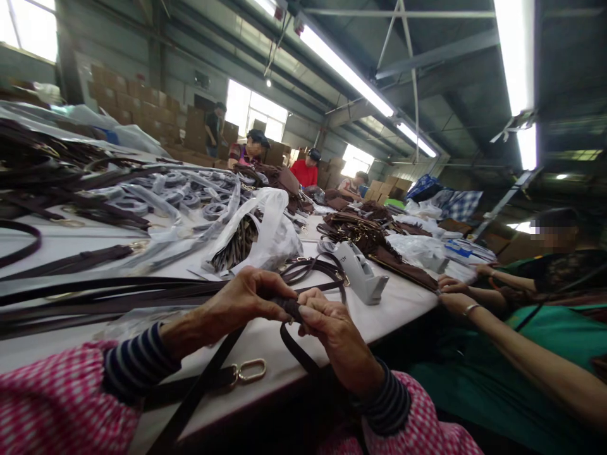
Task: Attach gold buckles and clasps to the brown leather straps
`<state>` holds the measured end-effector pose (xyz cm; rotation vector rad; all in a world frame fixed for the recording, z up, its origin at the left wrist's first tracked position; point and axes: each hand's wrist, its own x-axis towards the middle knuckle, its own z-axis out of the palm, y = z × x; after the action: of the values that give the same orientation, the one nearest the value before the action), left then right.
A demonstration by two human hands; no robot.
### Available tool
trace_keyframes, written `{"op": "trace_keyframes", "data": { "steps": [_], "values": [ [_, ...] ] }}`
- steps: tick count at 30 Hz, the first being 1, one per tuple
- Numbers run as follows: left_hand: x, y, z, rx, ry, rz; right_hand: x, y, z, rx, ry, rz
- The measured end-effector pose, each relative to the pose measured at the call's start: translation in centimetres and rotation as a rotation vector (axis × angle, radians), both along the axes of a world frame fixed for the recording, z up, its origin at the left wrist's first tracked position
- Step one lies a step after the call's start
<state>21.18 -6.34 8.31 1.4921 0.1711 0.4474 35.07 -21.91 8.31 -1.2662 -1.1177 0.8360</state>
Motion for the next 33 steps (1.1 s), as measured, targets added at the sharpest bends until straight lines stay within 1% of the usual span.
{"op": "trace_keyframes", "data": {
  "steps": [4,6,9,11,14,17,20,23,25,26,28,30,32,33],
  "values": [
    [-0.1,0.1,0.1,-0.019,-0.025,-0.033,-0.8,0.6,-0.1,0.036,-0.122,0.042],
    [-0.2,0.0,0.4,-0.018,-0.032,-0.024,-1.2,0.7,-0.1,0.055,-0.187,0.013],
    [-0.3,-0.4,0.9,-0.009,-0.046,-0.01,-1.7,0.6,-0.3,0.122,-0.33,-0.124],
    [-0.3,-0.9,1.1,-0.012,-0.052,-0.03,-1.9,0.6,-0.5,0.167,-0.398,-0.227],
    [-0.2,-1.5,0.8,-0.045,-0.055,-0.062,-2.3,0.6,-0.8,0.207,-0.452,-0.311],
    [-0.2,-1.8,0.3,-0.05,-0.043,-0.06,-2.6,0.9,-1.2,0.217,-0.513,-0.299],
    [-0.2,-1.8,0.1,0.018,-0.036,-0.027,-2.5,1.0,-1.2,0.215,-0.463,-0.217],
    [-0.4,-1.3,0.6,0.017,-0.033,-0.018,-1.6,0.7,-0.8,0.179,-0.398,-0.144],
    [-0.5,-0.8,1.2,-0.015,-0.037,-0.052,-1.0,0.3,-0.3,0.172,-0.455,-0.161],
    [-0.6,-0.5,1.5,0.003,-0.039,-0.067,-0.7,0.1,-0.1,0.185,-0.512,-0.188],
    [-0.9,-0.1,2.2,0.142,-0.013,-0.061,-0.3,-0.1,0.2,0.239,-0.645,-0.253],
    [-1.3,0.1,2.9,0.364,0.045,-0.009,-0.2,-0.2,0.4,0.309,-0.764,-0.297],
    [-1.6,0.1,3.4,0.557,0.096,0.047,-0.4,0.0,0.6,0.385,-0.874,-0.303],
    [-1.8,0.1,3.6,0.622,0.112,0.06,-0.5,0.1,0.7,0.423,-0.924,-0.301]
  ]
}}
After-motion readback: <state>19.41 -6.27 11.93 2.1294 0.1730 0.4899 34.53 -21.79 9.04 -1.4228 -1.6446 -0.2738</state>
